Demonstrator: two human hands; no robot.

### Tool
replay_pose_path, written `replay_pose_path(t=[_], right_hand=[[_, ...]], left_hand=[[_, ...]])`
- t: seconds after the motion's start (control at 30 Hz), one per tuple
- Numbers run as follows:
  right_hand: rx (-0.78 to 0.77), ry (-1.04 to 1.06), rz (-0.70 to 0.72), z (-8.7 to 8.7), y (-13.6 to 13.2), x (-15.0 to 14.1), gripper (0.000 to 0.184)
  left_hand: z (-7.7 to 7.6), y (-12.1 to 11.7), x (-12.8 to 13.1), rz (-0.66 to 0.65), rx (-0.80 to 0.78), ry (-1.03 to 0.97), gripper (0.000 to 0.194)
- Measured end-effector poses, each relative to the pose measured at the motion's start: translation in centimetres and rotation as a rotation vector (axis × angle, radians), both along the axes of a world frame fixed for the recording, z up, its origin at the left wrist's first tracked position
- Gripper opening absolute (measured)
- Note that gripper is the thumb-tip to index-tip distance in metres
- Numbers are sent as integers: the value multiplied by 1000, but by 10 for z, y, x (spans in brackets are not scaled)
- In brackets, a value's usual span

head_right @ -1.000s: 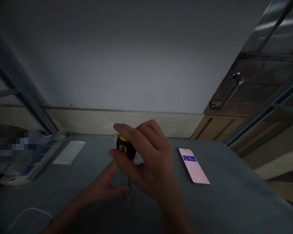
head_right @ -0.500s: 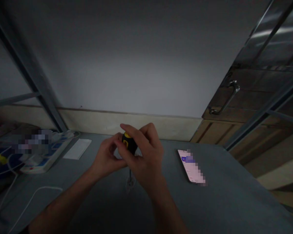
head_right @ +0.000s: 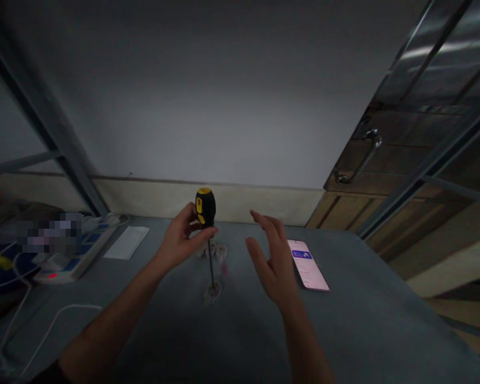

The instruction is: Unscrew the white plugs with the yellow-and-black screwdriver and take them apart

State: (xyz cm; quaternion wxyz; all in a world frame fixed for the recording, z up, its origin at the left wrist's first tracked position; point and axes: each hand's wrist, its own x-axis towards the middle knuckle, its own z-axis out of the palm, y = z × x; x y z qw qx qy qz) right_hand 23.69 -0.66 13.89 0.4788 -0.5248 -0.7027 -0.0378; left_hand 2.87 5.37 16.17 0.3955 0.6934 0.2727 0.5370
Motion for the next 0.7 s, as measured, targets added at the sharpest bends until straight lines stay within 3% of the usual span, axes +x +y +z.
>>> replay_pose_path(t=[0.17,0.3,0.47,0.7], right_hand=[[0,-70,-417,-96,-25,113,43],[-22,-167,-593,-145,-62,175,41],[-140,-294,-620,-171,-78,188,45],[-198,-330,-694,-180,-75,190,47]], left_hand=[[-15,5,2,108,30,-66,21],[-19,1,6,91,47,-91,21],[-22,-5,9,72,87,-80,20],[-30,-10,5,80,113,-87,20]])
